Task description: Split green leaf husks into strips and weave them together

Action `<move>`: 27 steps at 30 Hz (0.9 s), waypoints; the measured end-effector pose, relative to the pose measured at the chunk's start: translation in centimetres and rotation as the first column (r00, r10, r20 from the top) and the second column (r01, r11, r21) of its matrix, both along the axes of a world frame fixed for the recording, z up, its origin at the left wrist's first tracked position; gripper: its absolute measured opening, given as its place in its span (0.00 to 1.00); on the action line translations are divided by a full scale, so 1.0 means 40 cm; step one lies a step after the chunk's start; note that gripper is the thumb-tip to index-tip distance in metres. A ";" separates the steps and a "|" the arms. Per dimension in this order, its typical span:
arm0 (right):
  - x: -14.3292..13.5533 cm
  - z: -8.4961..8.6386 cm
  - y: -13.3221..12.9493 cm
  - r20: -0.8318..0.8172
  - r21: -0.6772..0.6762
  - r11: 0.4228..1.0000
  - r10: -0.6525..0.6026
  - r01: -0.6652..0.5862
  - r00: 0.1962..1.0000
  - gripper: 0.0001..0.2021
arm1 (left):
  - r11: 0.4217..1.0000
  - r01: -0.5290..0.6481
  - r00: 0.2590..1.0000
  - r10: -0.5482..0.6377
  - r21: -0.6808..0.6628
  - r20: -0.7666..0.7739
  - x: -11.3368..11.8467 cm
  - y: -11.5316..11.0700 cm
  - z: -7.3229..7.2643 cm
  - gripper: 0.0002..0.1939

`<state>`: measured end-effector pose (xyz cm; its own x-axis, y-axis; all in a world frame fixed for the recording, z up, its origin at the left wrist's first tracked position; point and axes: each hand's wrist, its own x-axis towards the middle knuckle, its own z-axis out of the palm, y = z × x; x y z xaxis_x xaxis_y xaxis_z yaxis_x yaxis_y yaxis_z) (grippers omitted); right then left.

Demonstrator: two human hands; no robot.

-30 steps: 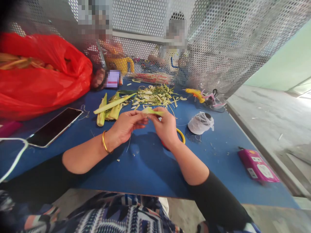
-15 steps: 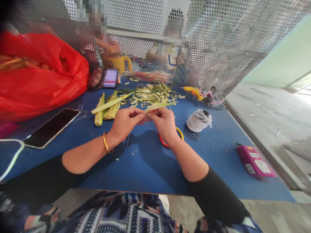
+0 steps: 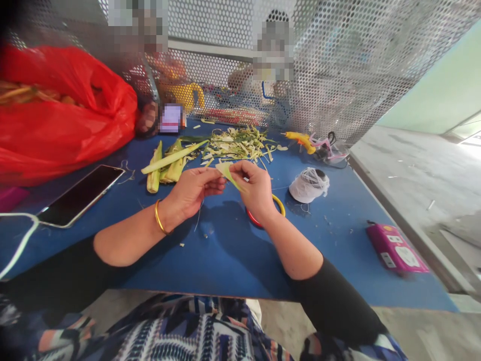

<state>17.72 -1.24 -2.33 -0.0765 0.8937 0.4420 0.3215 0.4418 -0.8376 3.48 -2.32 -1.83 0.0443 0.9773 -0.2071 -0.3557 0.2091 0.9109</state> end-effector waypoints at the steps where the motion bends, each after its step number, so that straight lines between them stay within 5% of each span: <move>1: 0.000 0.001 -0.001 0.010 0.014 1.000 0.011 -0.012 1.000 0.04 | 1.000 0.006 1.000 -0.005 -0.028 0.027 -0.001 0.002 0.001 0.06; 9: -0.004 0.008 -0.012 0.116 0.169 0.986 -0.020 0.001 0.993 0.04 | 0.988 0.049 0.991 -0.029 -0.145 0.134 -0.005 0.007 0.006 0.05; 22: -0.007 -0.009 0.001 -0.124 -0.134 0.991 -0.048 0.031 0.991 0.05 | 0.983 -0.025 0.990 0.050 0.183 -0.135 0.006 0.000 -0.010 0.02; 27: -0.006 -0.008 -0.002 -0.113 -0.063 0.997 -0.059 0.052 0.992 0.04 | 0.973 0.003 0.984 0.038 0.232 -0.175 0.006 0.001 -0.018 0.03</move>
<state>17.47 -1.32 -2.66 0.0219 0.9202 0.3909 0.2442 0.3742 -0.8946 3.72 -2.27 -2.56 0.0097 0.9997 0.0212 -0.1860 -0.0190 0.9824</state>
